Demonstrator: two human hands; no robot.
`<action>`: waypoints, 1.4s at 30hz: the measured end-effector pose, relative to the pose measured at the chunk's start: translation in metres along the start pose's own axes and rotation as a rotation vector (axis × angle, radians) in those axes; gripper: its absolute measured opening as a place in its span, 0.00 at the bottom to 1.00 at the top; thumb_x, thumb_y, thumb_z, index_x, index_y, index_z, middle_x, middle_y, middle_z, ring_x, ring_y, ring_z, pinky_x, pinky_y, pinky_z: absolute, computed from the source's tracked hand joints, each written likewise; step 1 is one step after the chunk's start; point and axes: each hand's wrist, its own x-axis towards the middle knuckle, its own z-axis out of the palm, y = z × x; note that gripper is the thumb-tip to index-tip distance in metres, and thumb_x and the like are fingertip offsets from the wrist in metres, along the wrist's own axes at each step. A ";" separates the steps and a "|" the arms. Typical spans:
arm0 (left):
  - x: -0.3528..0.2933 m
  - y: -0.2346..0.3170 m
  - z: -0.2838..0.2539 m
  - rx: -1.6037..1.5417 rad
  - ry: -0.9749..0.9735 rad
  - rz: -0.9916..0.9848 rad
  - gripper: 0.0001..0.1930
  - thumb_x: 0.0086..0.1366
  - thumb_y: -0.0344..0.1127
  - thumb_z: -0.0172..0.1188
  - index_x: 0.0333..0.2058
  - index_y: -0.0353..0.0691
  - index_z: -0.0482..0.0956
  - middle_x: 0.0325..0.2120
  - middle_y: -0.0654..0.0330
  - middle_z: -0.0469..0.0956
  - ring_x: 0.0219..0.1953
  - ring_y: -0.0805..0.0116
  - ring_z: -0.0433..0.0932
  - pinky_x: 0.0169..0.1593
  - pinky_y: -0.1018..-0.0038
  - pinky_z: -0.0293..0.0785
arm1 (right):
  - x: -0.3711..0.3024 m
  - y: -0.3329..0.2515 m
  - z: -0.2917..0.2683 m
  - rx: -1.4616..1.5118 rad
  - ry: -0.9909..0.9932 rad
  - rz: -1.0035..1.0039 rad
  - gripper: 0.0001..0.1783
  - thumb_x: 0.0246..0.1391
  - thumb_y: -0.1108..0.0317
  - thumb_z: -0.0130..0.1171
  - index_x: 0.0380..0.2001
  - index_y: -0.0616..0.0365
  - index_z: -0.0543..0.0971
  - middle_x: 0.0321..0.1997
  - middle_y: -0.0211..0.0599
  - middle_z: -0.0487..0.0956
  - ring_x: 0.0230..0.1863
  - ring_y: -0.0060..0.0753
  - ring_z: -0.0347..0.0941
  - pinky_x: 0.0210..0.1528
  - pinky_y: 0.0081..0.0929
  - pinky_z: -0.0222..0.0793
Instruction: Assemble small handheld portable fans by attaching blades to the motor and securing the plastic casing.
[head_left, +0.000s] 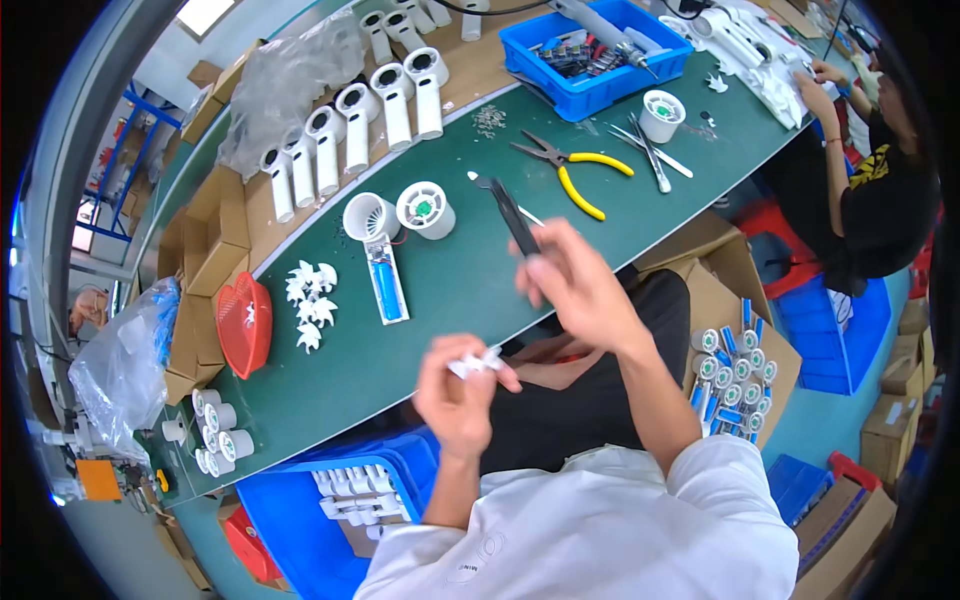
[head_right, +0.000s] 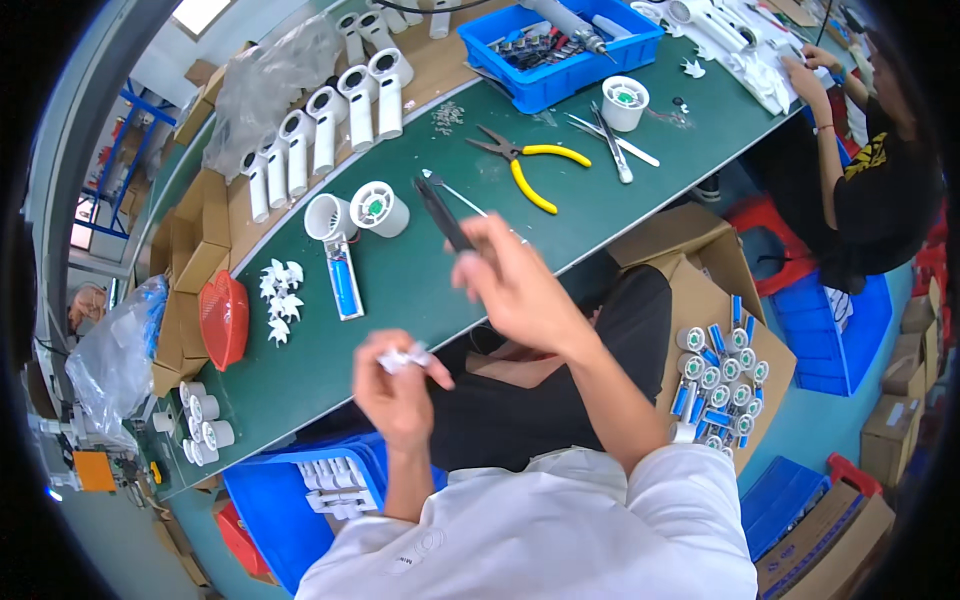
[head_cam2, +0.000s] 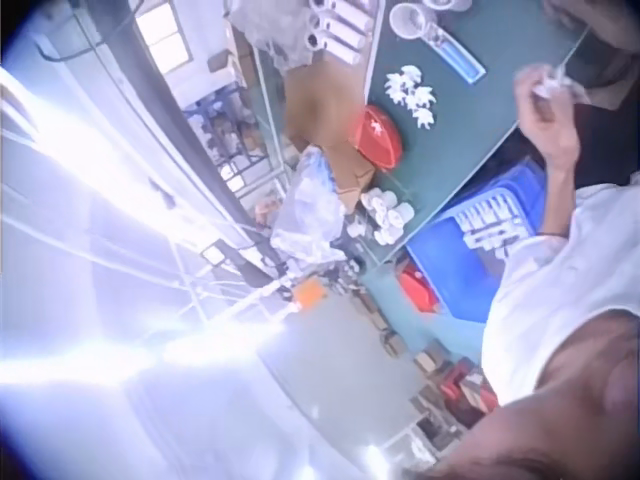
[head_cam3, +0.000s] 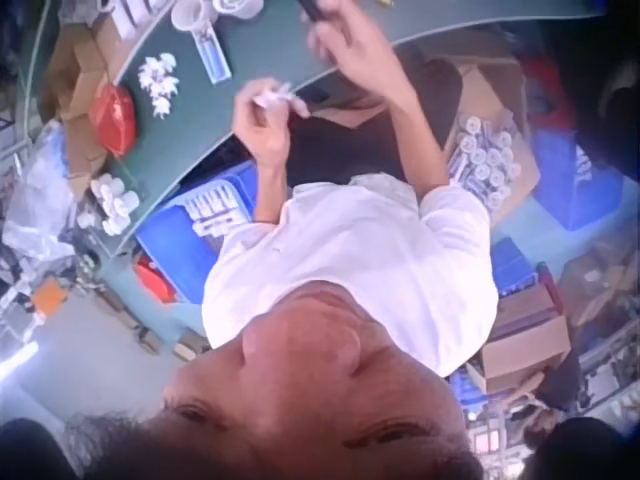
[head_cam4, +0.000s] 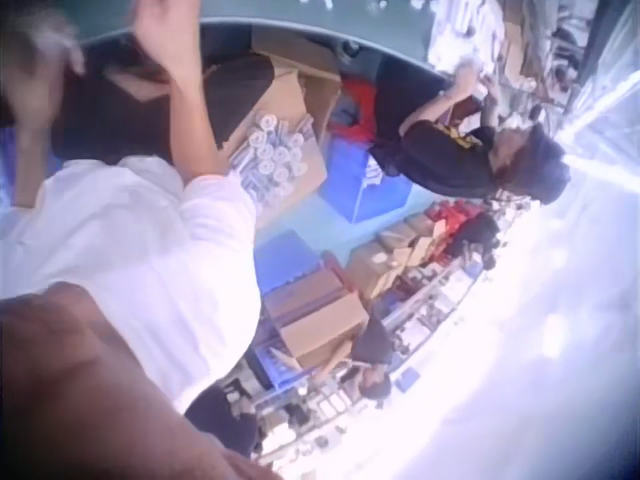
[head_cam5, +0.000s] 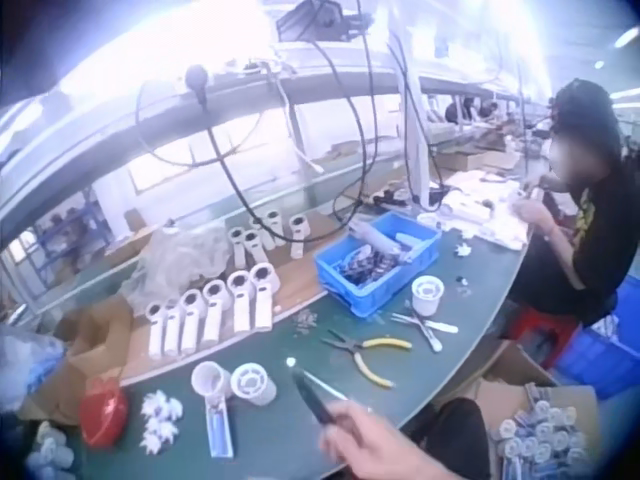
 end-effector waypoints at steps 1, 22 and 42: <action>-0.018 -0.013 0.005 -0.078 -0.019 -0.095 0.08 0.68 0.28 0.52 0.43 0.31 0.68 0.39 0.48 0.72 0.27 0.65 0.79 0.28 0.72 0.80 | -0.022 0.008 0.004 0.215 0.037 -0.073 0.15 0.64 0.72 0.48 0.52 0.65 0.67 0.35 0.36 0.76 0.30 0.16 0.67 0.30 0.16 0.65; -0.033 -0.006 0.005 -0.341 -0.030 -0.303 0.26 0.70 0.44 0.51 0.56 0.25 0.67 0.44 0.45 0.74 0.36 0.64 0.77 0.34 0.72 0.74 | -0.103 0.018 0.029 0.276 0.299 0.115 0.15 0.62 0.62 0.57 0.30 0.65 0.79 0.17 0.25 0.71 0.20 0.11 0.62 0.22 0.14 0.54; -0.039 0.016 -0.008 0.094 0.028 0.005 0.31 0.56 0.18 0.59 0.59 0.23 0.61 0.56 0.38 0.69 0.55 0.55 0.73 0.59 0.62 0.68 | -0.069 0.010 0.047 0.484 -0.092 0.133 0.05 0.55 0.75 0.59 0.34 0.66 0.76 0.31 0.36 0.79 0.30 0.17 0.72 0.32 0.15 0.66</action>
